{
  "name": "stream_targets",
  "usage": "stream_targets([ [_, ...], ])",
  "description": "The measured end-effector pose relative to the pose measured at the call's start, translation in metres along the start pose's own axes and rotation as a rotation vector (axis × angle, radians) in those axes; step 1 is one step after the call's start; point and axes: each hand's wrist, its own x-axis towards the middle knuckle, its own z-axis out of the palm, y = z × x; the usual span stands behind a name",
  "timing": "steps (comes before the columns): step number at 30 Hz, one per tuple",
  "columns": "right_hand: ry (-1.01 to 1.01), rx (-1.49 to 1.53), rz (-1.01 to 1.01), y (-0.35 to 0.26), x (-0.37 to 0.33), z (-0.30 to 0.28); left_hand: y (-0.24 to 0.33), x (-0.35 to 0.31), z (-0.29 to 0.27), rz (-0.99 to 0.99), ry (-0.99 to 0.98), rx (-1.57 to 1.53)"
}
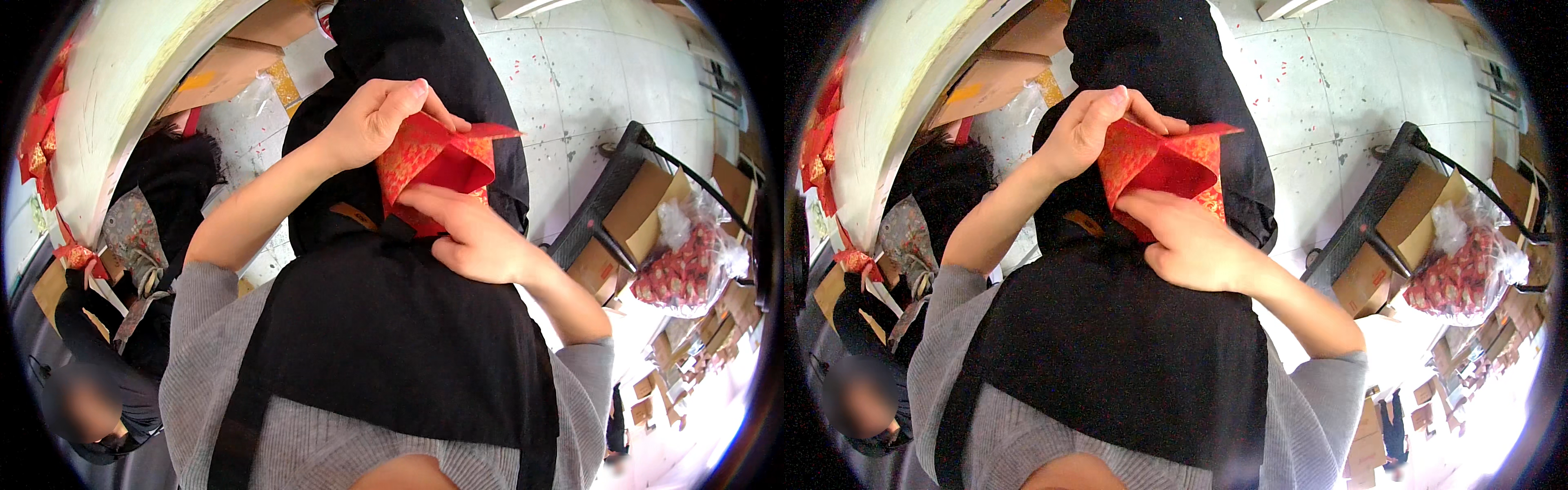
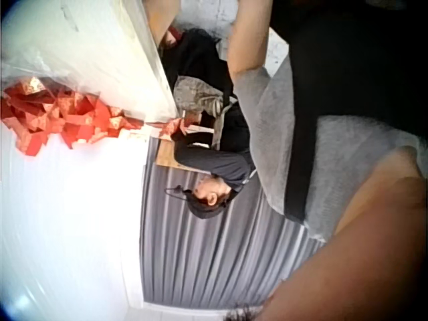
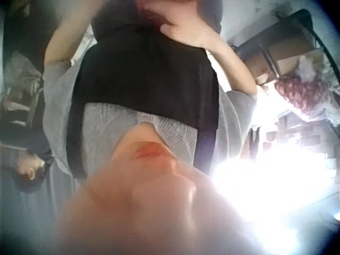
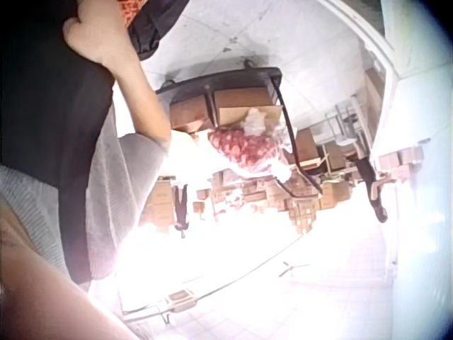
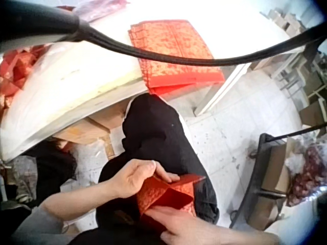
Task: The person sits on the floor and folds red paper envelopes with gold patterns. They repeatedly pick up flat sheets, fold them into small packets, and place the finished items on a nearby table.
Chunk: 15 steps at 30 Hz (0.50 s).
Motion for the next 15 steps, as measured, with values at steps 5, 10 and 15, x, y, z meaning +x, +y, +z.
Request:
stream_targets([
  [5,-0.116,-0.989,0.016,-0.016,-0.002,-0.032,-0.005,-0.003,0.006,0.062,0.06,0.141],
  [10,-0.223,-1.17,-0.057,-0.003,0.007,-0.035,-0.007,0.004,-0.004,-0.01,0.044,0.225],
  [15,-0.302,-1.185,-0.066,-0.003,0.015,-0.038,-0.011,0.01,-0.006,-0.061,0.087,0.198],
])
